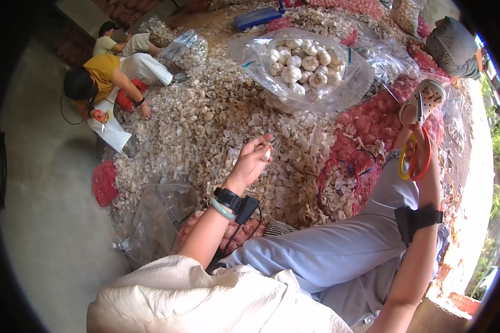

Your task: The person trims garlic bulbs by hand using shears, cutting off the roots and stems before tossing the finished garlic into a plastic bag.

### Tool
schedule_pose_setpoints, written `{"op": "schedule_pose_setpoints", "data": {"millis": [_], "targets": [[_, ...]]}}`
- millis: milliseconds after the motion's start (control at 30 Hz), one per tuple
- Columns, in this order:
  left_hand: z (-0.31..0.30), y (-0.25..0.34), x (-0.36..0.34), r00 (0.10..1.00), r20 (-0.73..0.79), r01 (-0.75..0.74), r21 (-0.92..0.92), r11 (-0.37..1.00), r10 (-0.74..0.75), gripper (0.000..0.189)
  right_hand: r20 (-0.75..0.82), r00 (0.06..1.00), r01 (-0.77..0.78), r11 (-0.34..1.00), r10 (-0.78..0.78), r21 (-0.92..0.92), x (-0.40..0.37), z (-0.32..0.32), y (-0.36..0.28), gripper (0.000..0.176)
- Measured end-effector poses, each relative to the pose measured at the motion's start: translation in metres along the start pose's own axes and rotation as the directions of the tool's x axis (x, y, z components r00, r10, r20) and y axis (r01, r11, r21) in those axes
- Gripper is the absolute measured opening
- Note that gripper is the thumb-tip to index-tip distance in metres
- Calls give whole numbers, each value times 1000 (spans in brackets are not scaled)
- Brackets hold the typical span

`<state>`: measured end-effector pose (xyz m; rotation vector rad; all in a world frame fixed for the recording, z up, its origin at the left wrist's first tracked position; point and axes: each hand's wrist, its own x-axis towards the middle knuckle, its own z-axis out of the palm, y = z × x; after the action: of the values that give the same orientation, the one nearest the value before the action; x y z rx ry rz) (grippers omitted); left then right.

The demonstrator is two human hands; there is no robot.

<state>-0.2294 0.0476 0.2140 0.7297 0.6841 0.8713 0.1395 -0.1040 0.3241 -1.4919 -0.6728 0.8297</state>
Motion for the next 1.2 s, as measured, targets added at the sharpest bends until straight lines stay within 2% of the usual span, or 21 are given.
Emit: {"op": "schedule_pose_setpoints", "data": {"millis": [67,100,133,233,300,367,400,433,500,533,567,600,633,733,767,800,900,1067,1133,1167,1200], "targets": [[6,1,-4,998,-51,-31,-72,997,27,5,1,1000,15,1000,-15,-15,3,-2,3,46],[7,-1,-4,993,-104,-65,-143,988,50,15,3,1000,29,999,-29,-30,4,-3,4,47],[1,-3,-1,993,-103,-64,-142,988,49,15,1,1000,29,999,-29,-30,4,-4,4,47],[-22,-5,9,998,6,-58,-208,976,61,35,10,1000,18,999,-18,-51,4,-6,5,47],[-20,0,4,999,35,-27,-175,984,34,37,73,997,-3,999,0,38,2,-9,8,47],[-9,8,-6,996,91,-12,-146,989,26,48,15,1000,9,1000,-9,-14,-5,2,-1,47],[-10,7,-5,984,172,-12,-240,971,54,52,-26,999,27,998,-29,-64,-5,3,-5,47],[-10,9,-4,972,227,11,-280,960,56,55,73,997,32,999,-31,-12,0,-4,5,48],[-7,12,-3,924,373,77,-385,920,79,61,42,999,12,1000,-12,-3,2,-9,10,48],[-3,15,-5,922,380,87,-385,919,72,61,33,999,0,1000,0,10,3,-7,8,49],[1,17,-7,933,358,105,-395,913,47,60,-8,1000,11,996,-10,89,5,-5,9,39],[6,19,-9,942,336,123,-404,906,22,60,-19,1000,7,996,-5,89,5,-5,9,39],[11,19,-9,954,295,56,-342,938,51,56,-16,1000,2,999,-1,47,5,-5,9,43],[8,16,-4,947,314,26,-285,958,68,51,-34,999,-5,1000,4,-13,1,-3,6,47],[5,15,-1,942,335,134,-381,915,1,38,-37,999,-3,1000,3,-24,1,-2,7,48],[5,14,-1,940,340,145,-381,913,-7,38,-37,999,-2,999,1,-35,2,-4,8,48],[4,13,1,955,296,61,-307,950,34,18,-24,1000,13,999,-14,-38,-1,-1,5,50],[0,12,5,937,337,15,-294,956,89,17,-35,999,21,997,-23,-69,-4,2,1,52],[10,16,-1,976,215,46,-381,923,41,20,-30,999,15,998,-17,-59,-2,1,4,52],[12,20,-4,976,216,47,-381,923,40,20,-24,1000,12,999,-13,-51,0,0,4,52],[13,23,-6,963,268,125,-418,900,-9,21,-25,1000,12,999,-13,-51,0,0,4,52]]}}
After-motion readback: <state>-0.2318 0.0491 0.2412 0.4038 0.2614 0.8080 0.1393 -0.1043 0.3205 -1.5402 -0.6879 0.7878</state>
